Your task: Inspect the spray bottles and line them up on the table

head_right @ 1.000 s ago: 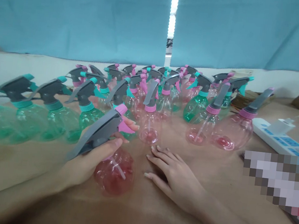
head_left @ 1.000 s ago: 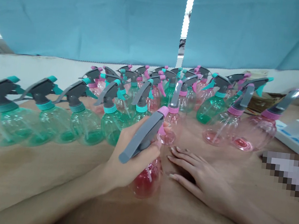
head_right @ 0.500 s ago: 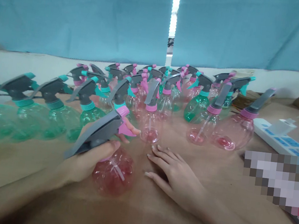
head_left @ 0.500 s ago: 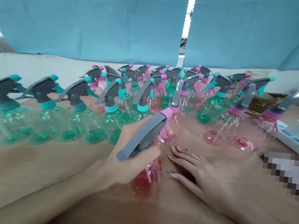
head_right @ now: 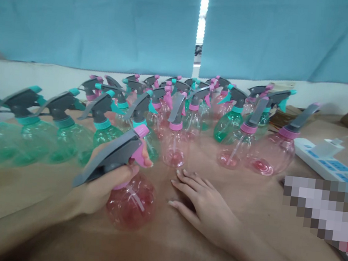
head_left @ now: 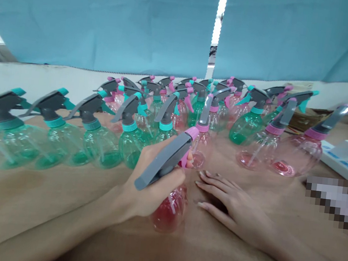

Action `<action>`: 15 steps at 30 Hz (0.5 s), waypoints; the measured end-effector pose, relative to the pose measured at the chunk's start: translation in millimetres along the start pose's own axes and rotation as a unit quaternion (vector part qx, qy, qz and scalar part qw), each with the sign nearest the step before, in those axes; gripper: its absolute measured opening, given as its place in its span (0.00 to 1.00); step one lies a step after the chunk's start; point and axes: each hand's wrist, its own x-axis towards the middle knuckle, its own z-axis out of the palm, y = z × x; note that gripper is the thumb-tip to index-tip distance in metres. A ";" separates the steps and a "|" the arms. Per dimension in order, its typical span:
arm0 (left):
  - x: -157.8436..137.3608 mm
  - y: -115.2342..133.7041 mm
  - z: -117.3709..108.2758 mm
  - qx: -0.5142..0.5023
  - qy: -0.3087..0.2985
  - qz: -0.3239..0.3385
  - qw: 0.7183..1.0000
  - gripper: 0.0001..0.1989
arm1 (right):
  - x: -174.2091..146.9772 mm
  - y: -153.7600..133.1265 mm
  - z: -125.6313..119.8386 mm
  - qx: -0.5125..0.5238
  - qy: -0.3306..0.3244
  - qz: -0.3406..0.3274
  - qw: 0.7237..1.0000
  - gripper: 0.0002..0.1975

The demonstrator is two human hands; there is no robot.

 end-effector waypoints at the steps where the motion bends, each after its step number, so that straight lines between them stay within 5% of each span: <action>1: -0.1 0.0 -0.1 -0.017 -0.011 0.002 1.000 0.04 | 0.3 -0.2 -0.2 -0.001 -0.002 0.000 1.000 0.23; 15: -2.6 -8.7 8.5 -0.017 0.036 -0.013 0.999 0.07 | 0.0 0.2 0.1 -0.018 -0.008 0.002 1.000 0.24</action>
